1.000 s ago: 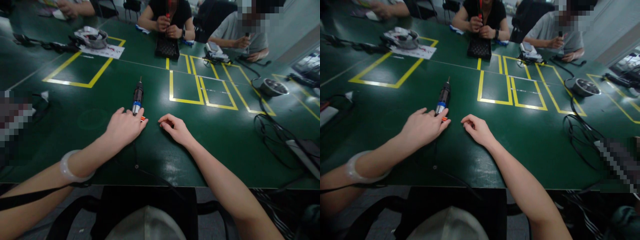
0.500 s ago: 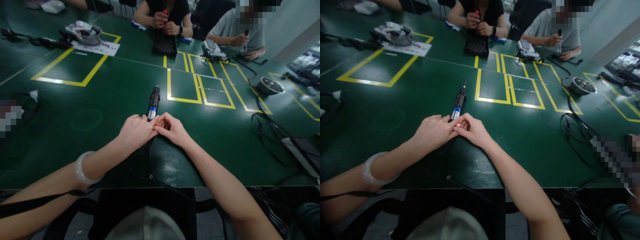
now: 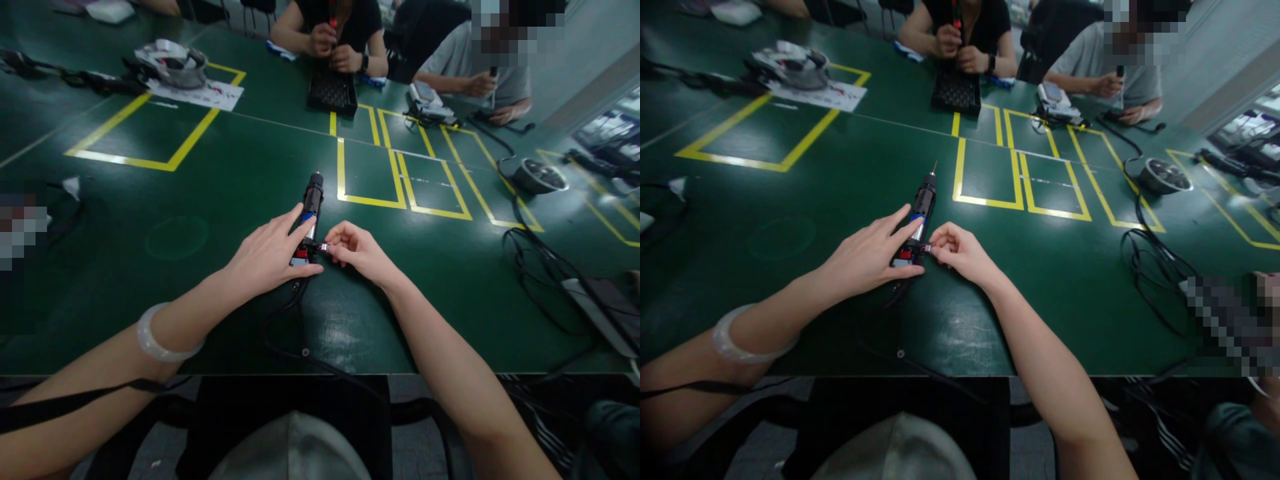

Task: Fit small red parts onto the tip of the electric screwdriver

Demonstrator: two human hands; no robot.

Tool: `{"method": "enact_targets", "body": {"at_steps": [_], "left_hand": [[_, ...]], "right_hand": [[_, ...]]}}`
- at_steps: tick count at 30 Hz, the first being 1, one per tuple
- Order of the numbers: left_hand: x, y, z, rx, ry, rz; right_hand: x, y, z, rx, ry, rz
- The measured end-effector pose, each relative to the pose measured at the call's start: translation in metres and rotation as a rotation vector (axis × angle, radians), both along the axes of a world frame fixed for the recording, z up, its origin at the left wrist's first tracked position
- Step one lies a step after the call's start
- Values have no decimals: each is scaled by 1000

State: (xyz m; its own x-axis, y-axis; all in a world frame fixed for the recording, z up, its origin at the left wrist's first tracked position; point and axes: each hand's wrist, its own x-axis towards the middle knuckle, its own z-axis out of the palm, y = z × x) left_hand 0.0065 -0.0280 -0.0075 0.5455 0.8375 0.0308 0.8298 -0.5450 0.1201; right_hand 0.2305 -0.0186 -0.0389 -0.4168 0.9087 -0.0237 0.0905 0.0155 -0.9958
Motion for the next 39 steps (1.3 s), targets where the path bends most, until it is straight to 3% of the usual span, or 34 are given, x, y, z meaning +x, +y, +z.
{"method": "enact_targets", "body": {"at_steps": [7, 22, 39], "left_hand": [[-5, 11, -7, -161, -120, -89], [-4, 9, -3, -168, -121, -86], [-4, 10, -6, -151, -119, -95]], "right_hand": [[1, -4, 6, -72, 16, 100], [-1, -5, 5, -141, -35, 95], [-8, -9, 8, -56, -147, 35]]}}
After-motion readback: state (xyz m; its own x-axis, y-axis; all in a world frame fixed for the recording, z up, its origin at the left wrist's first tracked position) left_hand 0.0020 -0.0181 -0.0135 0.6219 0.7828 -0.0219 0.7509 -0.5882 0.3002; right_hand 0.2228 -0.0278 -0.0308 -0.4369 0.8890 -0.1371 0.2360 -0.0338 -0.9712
